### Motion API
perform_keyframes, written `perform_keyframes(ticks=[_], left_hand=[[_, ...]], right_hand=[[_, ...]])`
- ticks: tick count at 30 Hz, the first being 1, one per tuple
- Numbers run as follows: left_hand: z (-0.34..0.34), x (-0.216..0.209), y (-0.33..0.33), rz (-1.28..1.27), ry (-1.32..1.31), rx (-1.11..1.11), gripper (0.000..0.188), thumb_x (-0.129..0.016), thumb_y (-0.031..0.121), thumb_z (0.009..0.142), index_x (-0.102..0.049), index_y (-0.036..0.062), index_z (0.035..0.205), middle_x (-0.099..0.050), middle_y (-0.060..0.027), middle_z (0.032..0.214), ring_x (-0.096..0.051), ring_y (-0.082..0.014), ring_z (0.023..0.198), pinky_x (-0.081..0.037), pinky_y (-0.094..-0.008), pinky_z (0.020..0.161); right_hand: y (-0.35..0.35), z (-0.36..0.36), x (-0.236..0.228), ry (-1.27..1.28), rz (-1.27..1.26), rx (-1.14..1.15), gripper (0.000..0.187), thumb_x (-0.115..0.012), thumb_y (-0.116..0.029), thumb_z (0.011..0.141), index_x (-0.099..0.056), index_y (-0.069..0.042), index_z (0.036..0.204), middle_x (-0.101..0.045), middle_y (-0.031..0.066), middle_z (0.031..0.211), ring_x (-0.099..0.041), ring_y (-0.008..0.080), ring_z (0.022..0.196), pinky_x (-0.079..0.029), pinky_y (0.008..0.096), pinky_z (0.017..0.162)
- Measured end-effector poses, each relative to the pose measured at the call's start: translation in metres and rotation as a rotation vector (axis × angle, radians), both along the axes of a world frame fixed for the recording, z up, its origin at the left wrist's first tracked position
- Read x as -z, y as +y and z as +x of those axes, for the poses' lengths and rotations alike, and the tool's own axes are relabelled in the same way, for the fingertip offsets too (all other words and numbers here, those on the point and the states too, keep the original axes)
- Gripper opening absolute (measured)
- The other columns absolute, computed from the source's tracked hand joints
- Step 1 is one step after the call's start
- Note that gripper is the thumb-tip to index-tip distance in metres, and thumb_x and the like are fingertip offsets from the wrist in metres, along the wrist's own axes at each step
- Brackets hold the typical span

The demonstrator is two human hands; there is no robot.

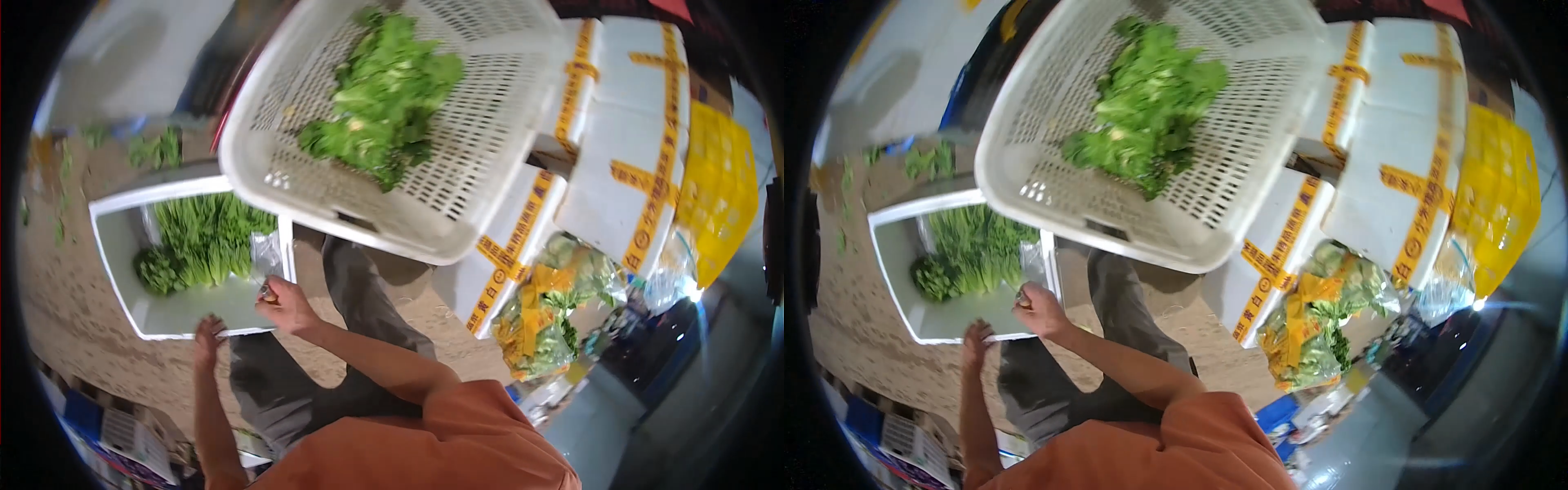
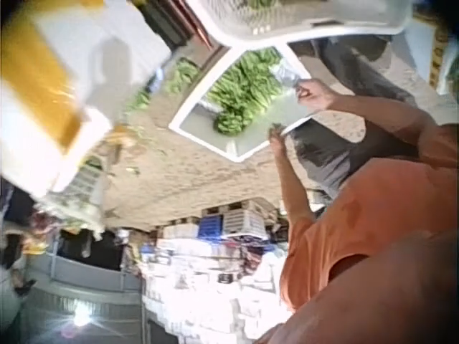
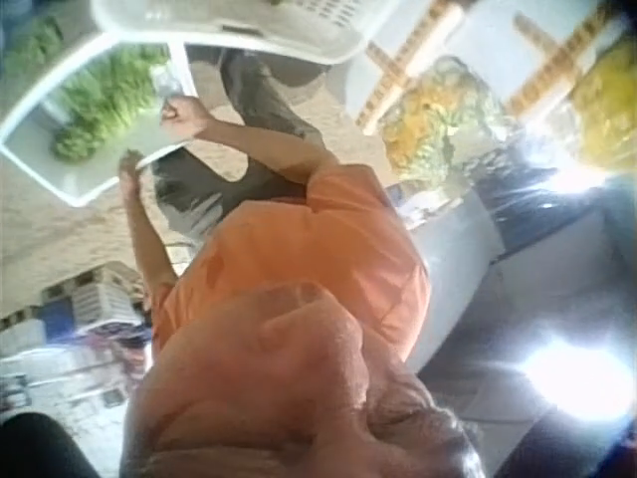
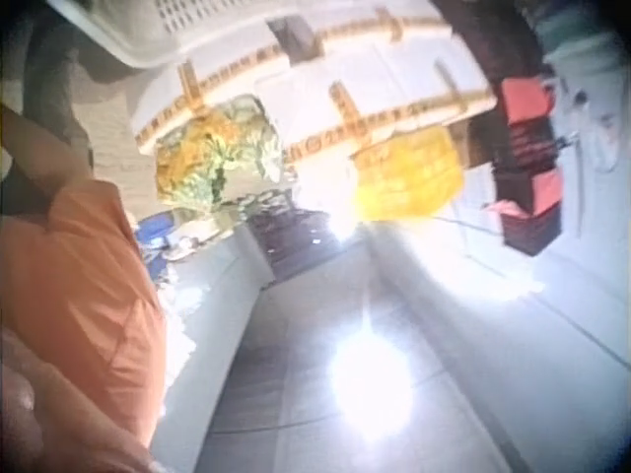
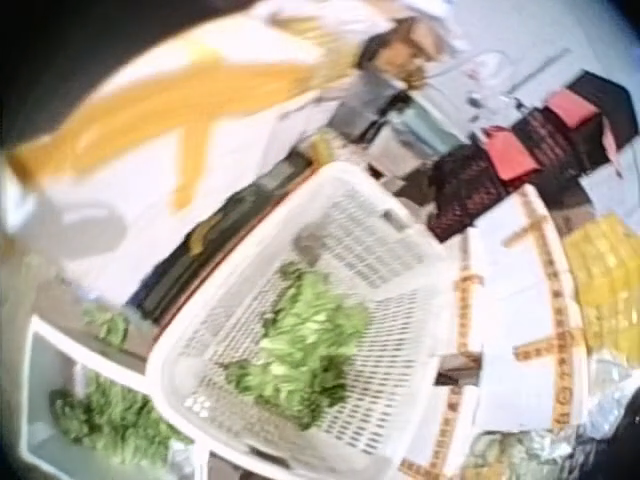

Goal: Trimming lettuce ends with a knife and packing them into a container.

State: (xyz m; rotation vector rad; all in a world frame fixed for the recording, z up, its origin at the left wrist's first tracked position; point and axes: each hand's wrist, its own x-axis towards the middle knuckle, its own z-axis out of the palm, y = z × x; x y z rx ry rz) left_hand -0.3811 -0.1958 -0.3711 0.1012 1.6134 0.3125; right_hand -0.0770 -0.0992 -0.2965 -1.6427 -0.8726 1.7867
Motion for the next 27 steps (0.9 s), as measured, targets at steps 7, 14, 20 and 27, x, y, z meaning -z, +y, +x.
perform_keyframes(ticks=[7,14,20,27], left_hand=[[0.152,-0.077,-0.005,-0.27,-0.078,-0.027,0.035,-0.054,0.033,0.086,-0.048,0.007,0.109,-0.057,-0.0109,0.095,-0.055,-0.0247,0.08,-0.048,-0.0368,0.067],[0.326,-0.165,0.127,0.425,-0.454,0.548,0.03,-0.052,0.032,0.088,-0.055,0.0022,0.095,-0.059,-0.0077,0.079,-0.06,-0.0194,0.07,-0.05,-0.0301,0.064],[0.408,-0.206,0.134,0.467,-0.205,0.673,0.034,-0.056,0.034,0.088,-0.053,0.0072,0.109,-0.06,-0.008,0.098,-0.059,-0.0174,0.082,-0.049,-0.0313,0.065],[0.519,-0.248,-0.012,0.4,-0.401,0.911,0.029,-0.056,0.028,0.089,-0.055,0.007,0.108,-0.062,-0.0058,0.096,-0.06,-0.0151,0.084,-0.049,-0.0288,0.066]], right_hand=[[0.035,0.133,-0.124,-0.134,0.297,0.155,0.022,-0.062,-0.016,0.071,-0.05,0.001,0.079,-0.055,0.0195,0.069,-0.057,0.0344,0.065,-0.044,0.0405,0.058],[-0.117,0.332,-0.211,-0.437,0.273,0.997,0.013,-0.06,-0.012,0.077,-0.054,0.0,0.08,-0.054,0.0037,0.064,-0.049,0.0078,0.061,-0.043,0.0272,0.053],[-0.292,0.389,-0.24,-0.582,0.249,1.452,0.006,-0.058,-0.008,0.078,-0.055,-0.004,0.08,-0.051,-0.0002,0.06,-0.047,0.0075,0.048,-0.038,0.0221,0.043],[-0.362,0.46,-0.28,-0.502,0.427,1.607,0.005,-0.056,-0.009,0.082,-0.054,-0.005,0.082,-0.048,-0.0024,0.059,-0.045,0.0063,0.047,-0.036,0.0214,0.043]])
